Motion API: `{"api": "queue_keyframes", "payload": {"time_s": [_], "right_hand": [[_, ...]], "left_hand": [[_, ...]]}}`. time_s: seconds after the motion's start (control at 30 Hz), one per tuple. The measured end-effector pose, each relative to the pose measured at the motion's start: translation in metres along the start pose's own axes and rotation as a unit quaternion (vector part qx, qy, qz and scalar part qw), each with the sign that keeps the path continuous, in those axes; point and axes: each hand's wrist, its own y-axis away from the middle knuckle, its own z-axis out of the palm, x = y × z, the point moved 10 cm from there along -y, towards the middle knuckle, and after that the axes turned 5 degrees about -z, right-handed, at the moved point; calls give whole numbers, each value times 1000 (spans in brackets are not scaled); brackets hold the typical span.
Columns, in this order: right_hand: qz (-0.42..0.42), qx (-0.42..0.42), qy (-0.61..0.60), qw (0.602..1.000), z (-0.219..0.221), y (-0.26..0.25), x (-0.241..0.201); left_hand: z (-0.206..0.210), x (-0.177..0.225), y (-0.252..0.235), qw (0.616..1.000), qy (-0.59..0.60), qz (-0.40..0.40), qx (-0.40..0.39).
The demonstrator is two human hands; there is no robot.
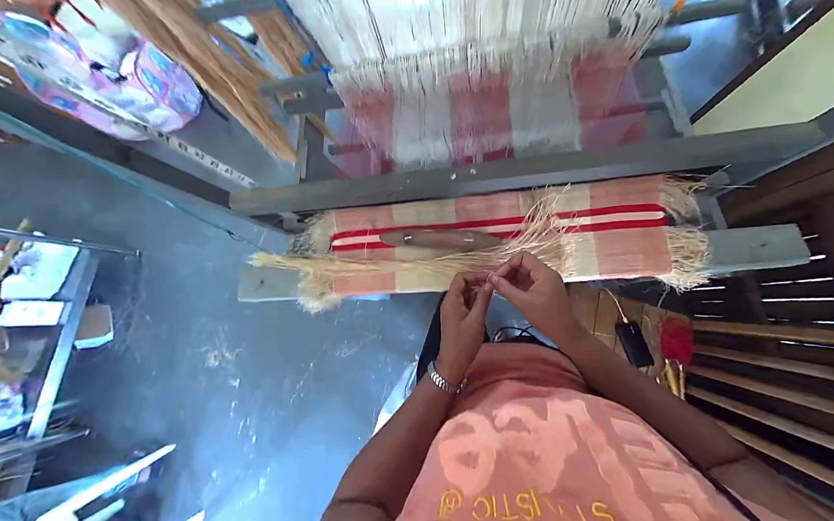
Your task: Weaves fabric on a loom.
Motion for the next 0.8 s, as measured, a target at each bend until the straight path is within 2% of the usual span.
{"api": "queue_keyframes", "payload": {"time_s": [0.17,0.37,0.47,0.53,0.6,0.63,0.7,0.73,0.8], "right_hand": [[-44,16,37,998,1,-3,-1],[-167,23,99,981,10,-9,-19],[-169,15,92,981,16,-15,-17],[-157,3,78,985,22,-18,-14],[-143,-13,63,988,30,-21,-8],[-139,-22,58,988,34,-24,-4],[-130,-59,86,986,45,-34,6],[-124,-85,125,981,51,-41,13],[-117,-120,224,960,61,-58,33]], "left_hand": [[-7,-11,-5,1000,-12,-9,24],[-9,-36,-14,983,96,-156,-7],[-10,-38,-18,966,167,-189,-52],[-10,-39,-18,941,228,-240,-78],[-14,-43,-19,925,247,-278,-75],[-21,-43,-22,937,213,-268,-65],[-50,-36,-41,983,7,-177,-39],[-69,-29,-53,985,-124,-120,-14],[-106,-23,-80,953,-295,-52,47]]}}
